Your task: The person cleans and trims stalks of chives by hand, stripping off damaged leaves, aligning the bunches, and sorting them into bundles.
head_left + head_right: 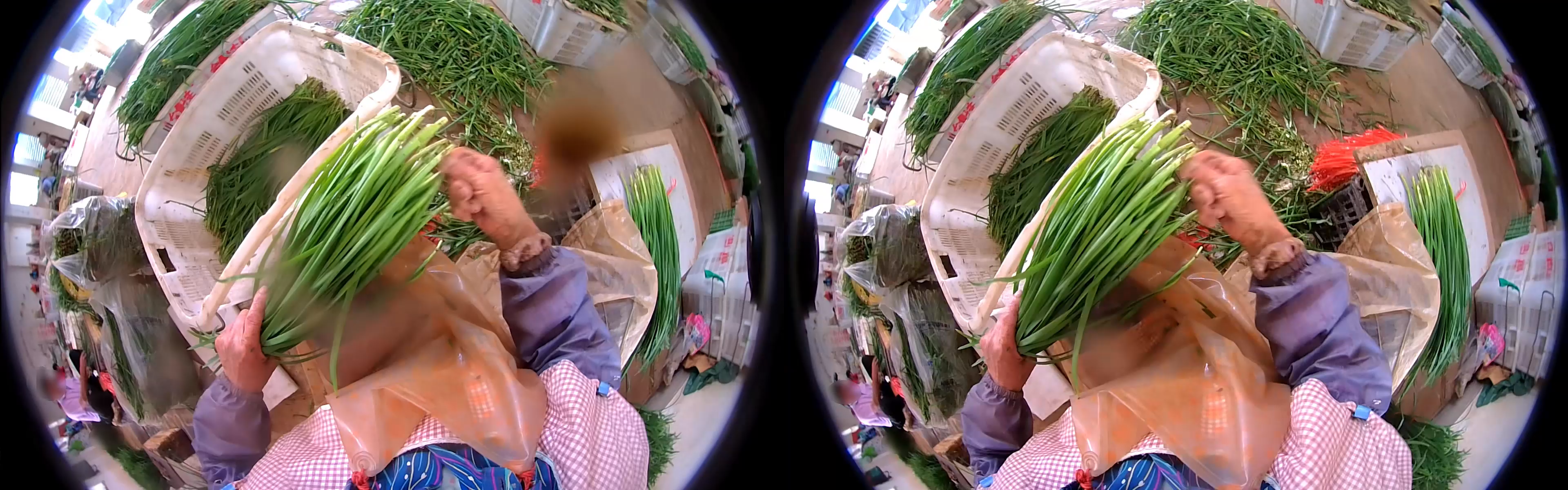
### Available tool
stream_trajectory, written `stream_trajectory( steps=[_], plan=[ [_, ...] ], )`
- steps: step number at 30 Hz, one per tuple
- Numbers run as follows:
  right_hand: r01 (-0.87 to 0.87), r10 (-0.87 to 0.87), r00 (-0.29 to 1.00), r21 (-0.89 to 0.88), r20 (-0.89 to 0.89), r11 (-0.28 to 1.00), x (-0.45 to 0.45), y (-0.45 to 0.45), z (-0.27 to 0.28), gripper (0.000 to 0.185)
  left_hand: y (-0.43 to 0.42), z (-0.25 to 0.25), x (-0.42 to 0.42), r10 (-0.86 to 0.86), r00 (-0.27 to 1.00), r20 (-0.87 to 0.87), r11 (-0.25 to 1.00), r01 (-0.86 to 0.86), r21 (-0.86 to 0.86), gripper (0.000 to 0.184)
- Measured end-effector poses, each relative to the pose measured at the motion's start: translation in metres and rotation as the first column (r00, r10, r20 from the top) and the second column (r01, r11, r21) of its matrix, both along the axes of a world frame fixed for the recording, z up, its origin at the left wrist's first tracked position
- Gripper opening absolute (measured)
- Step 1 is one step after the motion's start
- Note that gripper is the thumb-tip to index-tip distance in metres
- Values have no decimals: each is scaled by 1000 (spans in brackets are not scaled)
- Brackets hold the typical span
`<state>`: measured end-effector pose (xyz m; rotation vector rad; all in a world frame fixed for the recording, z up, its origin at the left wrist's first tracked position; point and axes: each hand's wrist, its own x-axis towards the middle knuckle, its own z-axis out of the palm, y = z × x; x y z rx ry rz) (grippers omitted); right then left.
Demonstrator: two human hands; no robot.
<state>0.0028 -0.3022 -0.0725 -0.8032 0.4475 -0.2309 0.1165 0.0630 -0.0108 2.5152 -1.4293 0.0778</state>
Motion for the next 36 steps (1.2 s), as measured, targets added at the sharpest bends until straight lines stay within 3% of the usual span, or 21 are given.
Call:
stream_trajectory(
  steps=[1,3,5,6,8,9,11,14,17,18,19,20,22,23,25,26,29,31,32,33,36],
  plan=[
    [100,-108,990,84,91,991,-8,-10,-5,9,3,-1,-1,0,1000,23,1000,0,9,68],
    [399,-394,910,-13,126,917,-15,-28,-3,9,6,0,0,6,999,32,999,-7,39,69],
    [486,-464,874,-231,145,843,-25,-29,13,9,4,0,3,-1,999,37,998,-1,61,70],
    [458,-424,887,-465,182,758,-24,-22,27,9,4,-1,4,-14,998,63,997,9,76,70],
    [303,-324,930,-864,175,403,-12,-7,34,8,2,0,4,-29,994,102,995,19,94,68],
    [148,-193,972,-988,135,51,-8,-11,31,14,0,1,4,-28,994,102,995,18,94,68],
    [-179,-200,970,-957,-134,-228,0,-9,20,22,-2,6,3,-64,984,167,989,41,139,65],
    [-59,-204,979,-939,12,-338,11,-3,8,27,2,9,5,-88,981,172,985,61,159,64],
    [-13,-215,974,-935,68,-356,19,-6,16,24,3,10,8,-146,958,246,984,114,140,63],
    [-29,-131,991,-899,31,-436,20,-11,7,30,-1,16,6,-113,973,203,978,73,195,59],
    [-262,-55,964,-893,-260,-366,19,-15,3,40,-2,16,7,-103,975,198,979,64,194,59],
    [-270,72,953,-930,-296,-249,20,-13,-2,44,-2,16,9,-129,968,213,979,90,182,58],
    [-262,265,919,-954,-293,-147,16,-6,-3,53,-7,18,11,-170,954,246,977,131,169,57],
    [-30,312,948,-993,-65,-116,19,4,-1,40,-8,18,11,-160,959,236,978,121,172,57],
    [-106,285,958,-939,-9,328,15,25,-3,27,-9,18,12,-178,953,244,977,142,157,57],
    [-81,282,959,-921,32,380,17,30,-4,24,-10,18,14,-193,948,252,976,158,153,57],
    [76,-36,997,-933,67,352,20,30,-28,14,-7,16,12,-164,958,236,979,129,157,56],
    [168,-299,954,-792,-19,586,21,20,-24,12,-9,17,8,-125,974,191,984,97,151,58],
    [263,-311,950,-538,2,801,17,12,-14,10,-8,15,8,-100,986,132,988,83,131,61],
    [367,-372,928,-219,17,904,12,3,-4,9,-6,14,7,-80,994,69,991,72,110,64],
    [431,-436,892,60,119,900,-19,-58,11,11,-2,3,10,-81,996,-32,995,83,56,66]
  ],
)
